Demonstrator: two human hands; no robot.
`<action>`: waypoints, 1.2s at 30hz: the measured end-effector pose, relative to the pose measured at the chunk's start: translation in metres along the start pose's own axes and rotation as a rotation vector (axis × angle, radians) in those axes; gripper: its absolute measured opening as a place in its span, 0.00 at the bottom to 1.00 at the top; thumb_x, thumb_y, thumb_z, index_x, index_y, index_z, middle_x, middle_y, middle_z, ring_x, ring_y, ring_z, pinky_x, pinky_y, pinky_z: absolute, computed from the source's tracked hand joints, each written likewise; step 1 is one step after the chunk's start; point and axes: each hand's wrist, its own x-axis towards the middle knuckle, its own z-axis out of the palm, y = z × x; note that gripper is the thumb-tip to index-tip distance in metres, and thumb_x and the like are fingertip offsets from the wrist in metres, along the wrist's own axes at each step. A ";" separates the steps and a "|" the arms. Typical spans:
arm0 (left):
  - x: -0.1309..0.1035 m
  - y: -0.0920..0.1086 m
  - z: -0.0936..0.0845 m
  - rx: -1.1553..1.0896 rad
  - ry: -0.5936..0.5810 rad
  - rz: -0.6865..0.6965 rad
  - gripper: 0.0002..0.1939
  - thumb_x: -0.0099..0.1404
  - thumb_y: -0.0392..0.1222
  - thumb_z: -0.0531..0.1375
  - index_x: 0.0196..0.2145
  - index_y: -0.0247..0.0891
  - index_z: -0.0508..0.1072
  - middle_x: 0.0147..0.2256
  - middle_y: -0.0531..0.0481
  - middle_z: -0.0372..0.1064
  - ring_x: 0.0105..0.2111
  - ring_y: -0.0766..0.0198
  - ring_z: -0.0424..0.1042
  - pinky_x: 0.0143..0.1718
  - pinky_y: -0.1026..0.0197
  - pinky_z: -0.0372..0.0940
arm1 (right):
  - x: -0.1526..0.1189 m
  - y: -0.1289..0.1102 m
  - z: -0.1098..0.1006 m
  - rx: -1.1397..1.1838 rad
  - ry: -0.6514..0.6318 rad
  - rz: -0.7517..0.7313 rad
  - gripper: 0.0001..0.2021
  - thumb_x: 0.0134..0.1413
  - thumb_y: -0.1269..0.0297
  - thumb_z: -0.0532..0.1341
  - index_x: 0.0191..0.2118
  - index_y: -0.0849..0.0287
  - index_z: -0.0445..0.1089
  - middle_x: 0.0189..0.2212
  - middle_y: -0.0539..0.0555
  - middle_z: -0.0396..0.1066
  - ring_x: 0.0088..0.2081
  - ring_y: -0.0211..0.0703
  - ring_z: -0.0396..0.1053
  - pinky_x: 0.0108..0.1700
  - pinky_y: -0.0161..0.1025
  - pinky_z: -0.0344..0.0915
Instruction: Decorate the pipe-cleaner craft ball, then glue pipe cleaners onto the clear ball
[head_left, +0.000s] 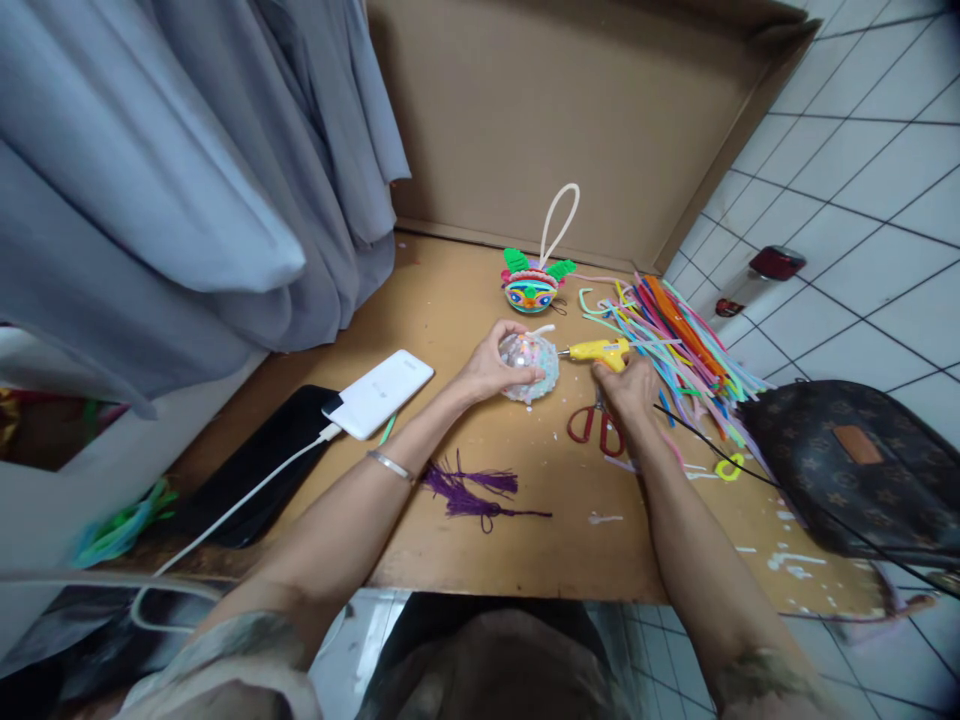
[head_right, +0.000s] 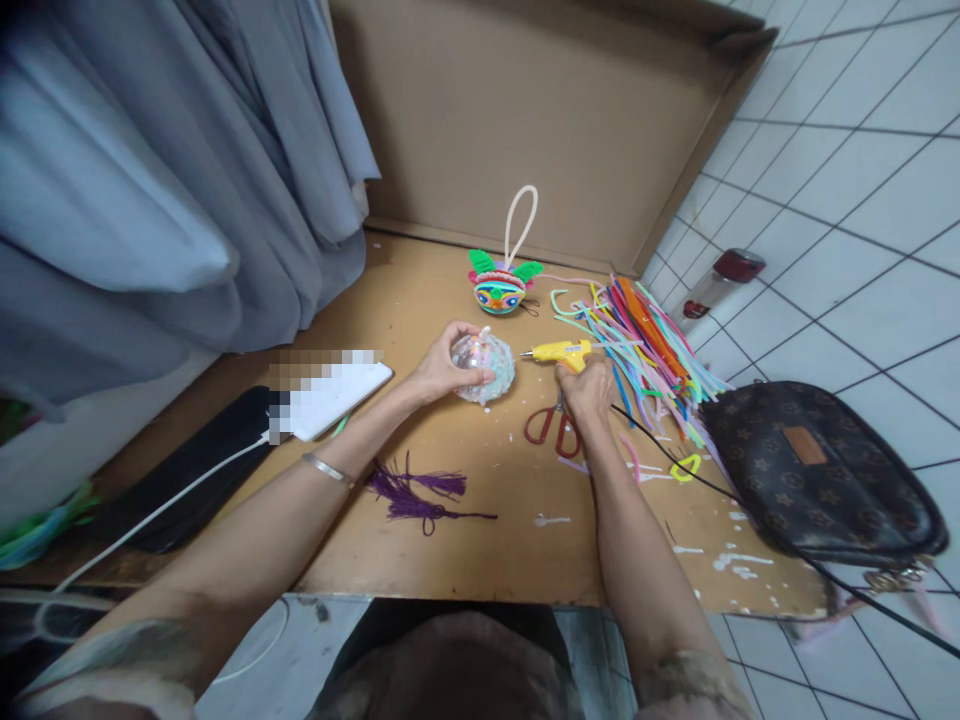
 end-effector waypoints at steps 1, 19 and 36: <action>0.000 0.000 0.000 0.002 0.001 0.004 0.35 0.40 0.45 0.74 0.47 0.39 0.67 0.47 0.47 0.70 0.45 0.57 0.70 0.52 0.52 0.66 | -0.001 -0.001 0.000 -0.050 -0.025 0.014 0.27 0.55 0.47 0.59 0.49 0.67 0.74 0.42 0.67 0.75 0.41 0.56 0.71 0.42 0.45 0.63; -0.008 0.012 0.010 0.104 -0.049 0.083 0.33 0.43 0.44 0.73 0.46 0.40 0.67 0.45 0.49 0.71 0.43 0.58 0.71 0.49 0.54 0.68 | -0.050 -0.076 -0.056 0.696 0.211 -0.763 0.09 0.65 0.63 0.58 0.42 0.54 0.76 0.34 0.53 0.75 0.36 0.44 0.71 0.41 0.43 0.70; -0.009 0.017 0.013 0.098 -0.080 0.037 0.30 0.43 0.42 0.71 0.45 0.40 0.67 0.43 0.51 0.70 0.42 0.59 0.71 0.49 0.55 0.67 | -0.064 -0.061 -0.036 0.640 0.407 -0.857 0.12 0.61 0.73 0.57 0.40 0.51 0.77 0.36 0.53 0.82 0.38 0.45 0.79 0.41 0.42 0.73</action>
